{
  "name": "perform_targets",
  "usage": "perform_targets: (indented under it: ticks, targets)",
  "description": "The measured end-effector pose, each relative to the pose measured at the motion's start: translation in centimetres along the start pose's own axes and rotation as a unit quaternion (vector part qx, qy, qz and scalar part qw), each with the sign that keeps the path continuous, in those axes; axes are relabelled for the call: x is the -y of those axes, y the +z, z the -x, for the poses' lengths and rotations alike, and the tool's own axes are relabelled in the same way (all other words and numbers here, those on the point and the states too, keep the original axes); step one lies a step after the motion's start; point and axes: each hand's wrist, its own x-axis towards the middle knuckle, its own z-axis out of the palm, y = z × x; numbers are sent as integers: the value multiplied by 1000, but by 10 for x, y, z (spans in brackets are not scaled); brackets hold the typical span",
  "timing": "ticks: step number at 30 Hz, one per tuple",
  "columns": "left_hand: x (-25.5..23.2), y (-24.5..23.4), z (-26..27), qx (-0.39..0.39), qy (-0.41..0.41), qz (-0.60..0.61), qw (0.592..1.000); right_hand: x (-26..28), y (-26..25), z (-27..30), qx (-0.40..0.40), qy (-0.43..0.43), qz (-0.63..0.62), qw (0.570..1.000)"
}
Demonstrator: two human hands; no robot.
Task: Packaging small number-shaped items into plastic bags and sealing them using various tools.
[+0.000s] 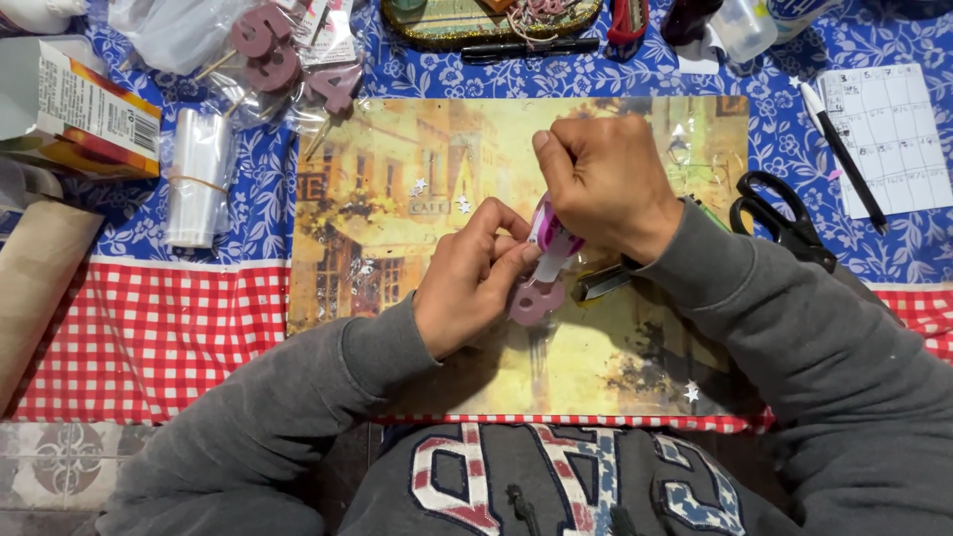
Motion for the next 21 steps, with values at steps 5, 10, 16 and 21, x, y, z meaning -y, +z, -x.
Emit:
perform_targets:
  ticks: [5, 10, 16, 21]
  targets:
    - [-2, -4, -3, -19, -12, -31, 999, -12, 1, 0, 15, -1, 15, 1000]
    - [-3, -15, -6, -28, 11, -81, 996, -20, -25, -5, 46, 46, -3, 998]
    - [-3, -42, -18, -104, 65, -160, 980, -30, -25, -3, 186, 147, 51, 970]
    - [-34, -110, -38, -126, 9, -78, 989, -20, 2, 3, 197, 109, 50, 973]
